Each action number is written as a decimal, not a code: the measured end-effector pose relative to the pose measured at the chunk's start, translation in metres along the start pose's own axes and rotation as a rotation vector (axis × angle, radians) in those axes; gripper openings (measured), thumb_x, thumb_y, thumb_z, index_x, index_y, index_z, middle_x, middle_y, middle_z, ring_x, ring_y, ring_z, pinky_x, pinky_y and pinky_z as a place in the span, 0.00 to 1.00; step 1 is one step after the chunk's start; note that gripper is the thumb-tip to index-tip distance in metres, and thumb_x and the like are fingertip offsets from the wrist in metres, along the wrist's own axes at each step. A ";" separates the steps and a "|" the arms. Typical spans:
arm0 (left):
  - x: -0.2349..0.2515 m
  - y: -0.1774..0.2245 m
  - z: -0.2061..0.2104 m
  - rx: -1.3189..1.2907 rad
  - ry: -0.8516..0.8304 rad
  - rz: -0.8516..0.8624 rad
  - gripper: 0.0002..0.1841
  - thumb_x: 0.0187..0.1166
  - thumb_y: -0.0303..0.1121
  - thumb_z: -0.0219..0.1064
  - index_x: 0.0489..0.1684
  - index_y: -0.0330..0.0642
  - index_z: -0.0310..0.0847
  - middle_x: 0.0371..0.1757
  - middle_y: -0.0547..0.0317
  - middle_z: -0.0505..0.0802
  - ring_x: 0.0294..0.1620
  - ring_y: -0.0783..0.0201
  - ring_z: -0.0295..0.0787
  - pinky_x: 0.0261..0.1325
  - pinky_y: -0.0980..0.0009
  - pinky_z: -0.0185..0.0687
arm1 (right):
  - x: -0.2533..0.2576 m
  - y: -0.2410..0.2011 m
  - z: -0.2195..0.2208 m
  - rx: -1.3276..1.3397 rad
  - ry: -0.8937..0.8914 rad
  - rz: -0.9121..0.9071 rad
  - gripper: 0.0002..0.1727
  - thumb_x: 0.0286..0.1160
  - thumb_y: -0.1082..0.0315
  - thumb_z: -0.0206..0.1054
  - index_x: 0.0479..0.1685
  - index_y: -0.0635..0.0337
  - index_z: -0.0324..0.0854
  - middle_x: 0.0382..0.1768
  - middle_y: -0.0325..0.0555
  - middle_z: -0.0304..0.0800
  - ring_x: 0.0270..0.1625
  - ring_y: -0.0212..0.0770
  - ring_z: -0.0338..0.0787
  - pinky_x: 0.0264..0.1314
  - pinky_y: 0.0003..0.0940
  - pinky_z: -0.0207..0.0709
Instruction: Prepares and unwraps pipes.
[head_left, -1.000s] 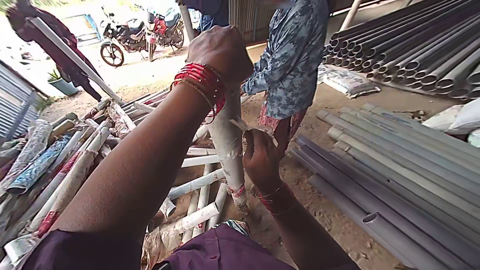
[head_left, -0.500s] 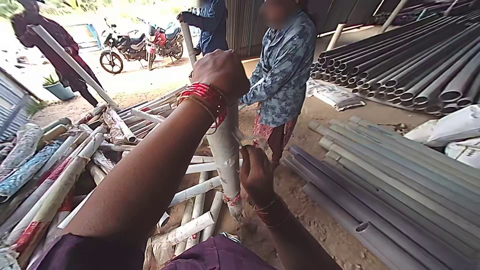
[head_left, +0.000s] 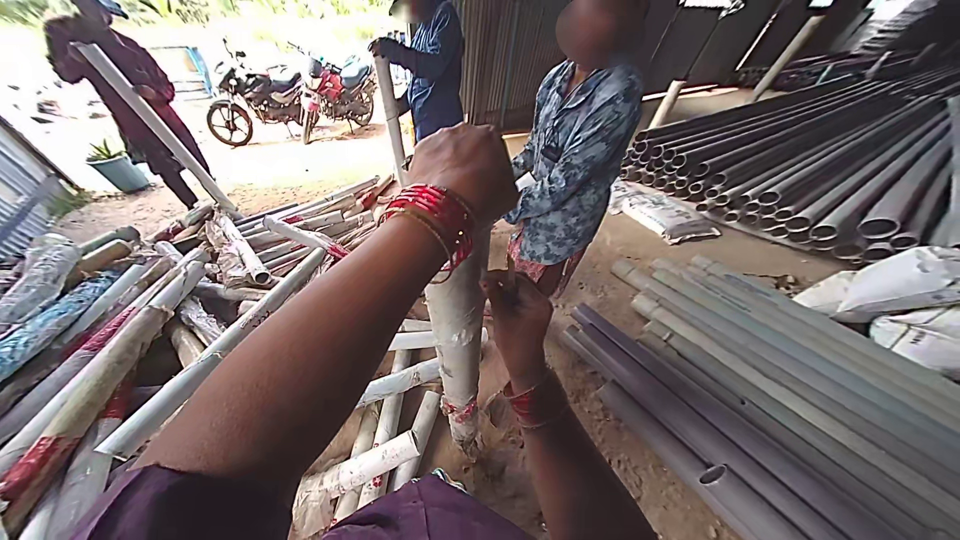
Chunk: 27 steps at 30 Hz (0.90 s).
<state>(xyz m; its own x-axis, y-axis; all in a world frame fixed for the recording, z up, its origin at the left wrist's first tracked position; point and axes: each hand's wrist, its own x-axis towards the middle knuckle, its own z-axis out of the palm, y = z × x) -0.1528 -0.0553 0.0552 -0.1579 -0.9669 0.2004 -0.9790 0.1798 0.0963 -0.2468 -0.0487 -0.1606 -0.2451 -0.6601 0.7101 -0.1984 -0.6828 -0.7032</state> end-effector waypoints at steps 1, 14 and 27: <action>0.000 0.000 0.000 -0.002 -0.002 -0.003 0.19 0.75 0.44 0.71 0.30 0.31 0.83 0.45 0.35 0.90 0.54 0.37 0.88 0.48 0.36 0.75 | 0.002 -0.001 0.000 0.077 -0.037 0.093 0.03 0.76 0.73 0.70 0.41 0.61 0.89 0.34 0.34 0.87 0.26 0.19 0.78 0.29 0.16 0.73; 0.011 -0.021 -0.003 -0.084 -0.001 -0.032 0.18 0.76 0.41 0.71 0.36 0.30 0.85 0.50 0.34 0.90 0.59 0.36 0.86 0.55 0.35 0.75 | -0.037 0.031 -0.042 0.072 -0.526 -0.118 0.08 0.71 0.78 0.65 0.30 0.72 0.89 0.36 0.44 0.93 0.48 0.22 0.89 0.60 0.18 0.80; 0.017 -0.033 0.002 -0.059 -0.021 0.134 0.21 0.74 0.44 0.73 0.23 0.33 0.79 0.38 0.37 0.87 0.48 0.37 0.85 0.46 0.34 0.72 | -0.024 0.008 -0.031 -0.370 -0.356 0.244 0.12 0.82 0.67 0.67 0.36 0.67 0.88 0.20 0.41 0.80 0.22 0.28 0.73 0.29 0.27 0.69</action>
<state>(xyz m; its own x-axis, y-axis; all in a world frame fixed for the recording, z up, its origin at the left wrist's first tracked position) -0.1232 -0.0777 0.0535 -0.2899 -0.9370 0.1948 -0.9398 0.3171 0.1270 -0.2715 -0.0281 -0.1845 -0.0033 -0.8936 0.4489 -0.5108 -0.3844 -0.7690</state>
